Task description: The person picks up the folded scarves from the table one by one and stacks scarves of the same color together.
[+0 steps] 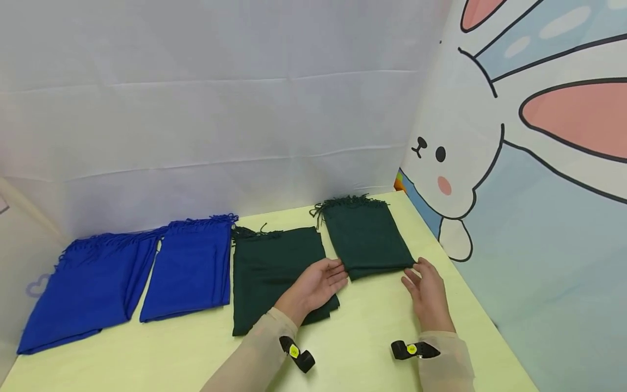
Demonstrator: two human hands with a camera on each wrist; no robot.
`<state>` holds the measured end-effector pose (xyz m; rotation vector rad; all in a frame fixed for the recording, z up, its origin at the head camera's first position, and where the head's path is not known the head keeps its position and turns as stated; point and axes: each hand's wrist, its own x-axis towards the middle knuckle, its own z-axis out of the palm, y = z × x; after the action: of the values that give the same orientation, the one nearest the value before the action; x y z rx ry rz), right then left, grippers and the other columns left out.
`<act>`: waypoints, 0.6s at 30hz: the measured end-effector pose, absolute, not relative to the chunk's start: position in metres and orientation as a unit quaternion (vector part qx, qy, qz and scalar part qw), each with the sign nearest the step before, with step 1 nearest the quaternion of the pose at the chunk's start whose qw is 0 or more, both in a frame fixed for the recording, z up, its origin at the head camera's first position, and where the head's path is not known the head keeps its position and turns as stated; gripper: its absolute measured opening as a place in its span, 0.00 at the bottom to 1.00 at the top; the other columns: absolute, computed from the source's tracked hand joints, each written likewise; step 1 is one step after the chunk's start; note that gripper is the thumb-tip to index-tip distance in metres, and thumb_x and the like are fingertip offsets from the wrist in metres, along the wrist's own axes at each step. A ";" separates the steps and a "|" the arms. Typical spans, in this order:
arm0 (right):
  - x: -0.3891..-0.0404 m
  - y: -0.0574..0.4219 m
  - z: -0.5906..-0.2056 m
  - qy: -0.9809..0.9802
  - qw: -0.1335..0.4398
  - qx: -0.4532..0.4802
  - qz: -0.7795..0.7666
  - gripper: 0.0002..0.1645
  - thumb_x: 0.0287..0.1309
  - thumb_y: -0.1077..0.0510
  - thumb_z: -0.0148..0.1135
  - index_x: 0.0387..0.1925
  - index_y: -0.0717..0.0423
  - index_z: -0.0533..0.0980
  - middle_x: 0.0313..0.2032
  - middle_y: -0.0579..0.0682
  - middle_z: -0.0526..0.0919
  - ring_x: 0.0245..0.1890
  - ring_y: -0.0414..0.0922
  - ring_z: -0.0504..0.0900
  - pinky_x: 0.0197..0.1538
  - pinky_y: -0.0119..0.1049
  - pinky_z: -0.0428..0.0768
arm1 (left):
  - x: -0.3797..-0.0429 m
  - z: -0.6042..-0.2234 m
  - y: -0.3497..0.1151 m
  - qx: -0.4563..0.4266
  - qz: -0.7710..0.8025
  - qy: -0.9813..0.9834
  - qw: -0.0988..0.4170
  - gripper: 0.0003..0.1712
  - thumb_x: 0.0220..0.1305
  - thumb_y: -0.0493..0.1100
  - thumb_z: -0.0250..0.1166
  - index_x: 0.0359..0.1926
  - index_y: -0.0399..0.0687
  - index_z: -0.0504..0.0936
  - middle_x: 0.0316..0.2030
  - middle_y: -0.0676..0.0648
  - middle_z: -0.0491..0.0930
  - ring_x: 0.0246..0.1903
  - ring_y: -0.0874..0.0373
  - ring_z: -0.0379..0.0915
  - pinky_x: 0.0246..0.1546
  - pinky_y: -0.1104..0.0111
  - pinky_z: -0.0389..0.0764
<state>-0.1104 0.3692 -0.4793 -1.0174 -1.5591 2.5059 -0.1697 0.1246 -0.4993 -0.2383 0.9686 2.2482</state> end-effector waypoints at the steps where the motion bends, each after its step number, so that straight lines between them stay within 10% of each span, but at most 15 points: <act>1: -0.111 0.369 -0.480 -0.503 0.012 -0.327 0.800 0.36 0.77 0.53 0.40 0.80 0.45 0.43 0.79 0.42 0.36 0.62 0.38 0.69 0.64 0.31 0.72 | -0.171 -0.498 0.126 -0.095 0.861 0.369 0.335 0.34 0.72 0.38 0.53 0.71 0.27 0.54 0.71 0.28 0.52 0.73 0.36 0.47 0.72 0.52 0.57; 18: -0.107 0.369 -0.487 -0.490 0.019 -0.310 0.815 0.34 0.78 0.55 0.38 0.79 0.52 0.47 0.79 0.46 0.35 0.69 0.42 0.62 0.69 0.31 0.66 | -0.189 -0.504 0.147 -0.117 0.858 0.366 0.341 0.18 0.66 0.36 0.59 0.54 0.35 0.70 0.61 0.35 0.68 0.66 0.42 0.65 0.69 0.53 0.64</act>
<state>-0.1068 0.3692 -0.4867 -0.9632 -1.5204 2.5282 -0.1890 0.1473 -0.5036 -0.3042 0.9528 2.2315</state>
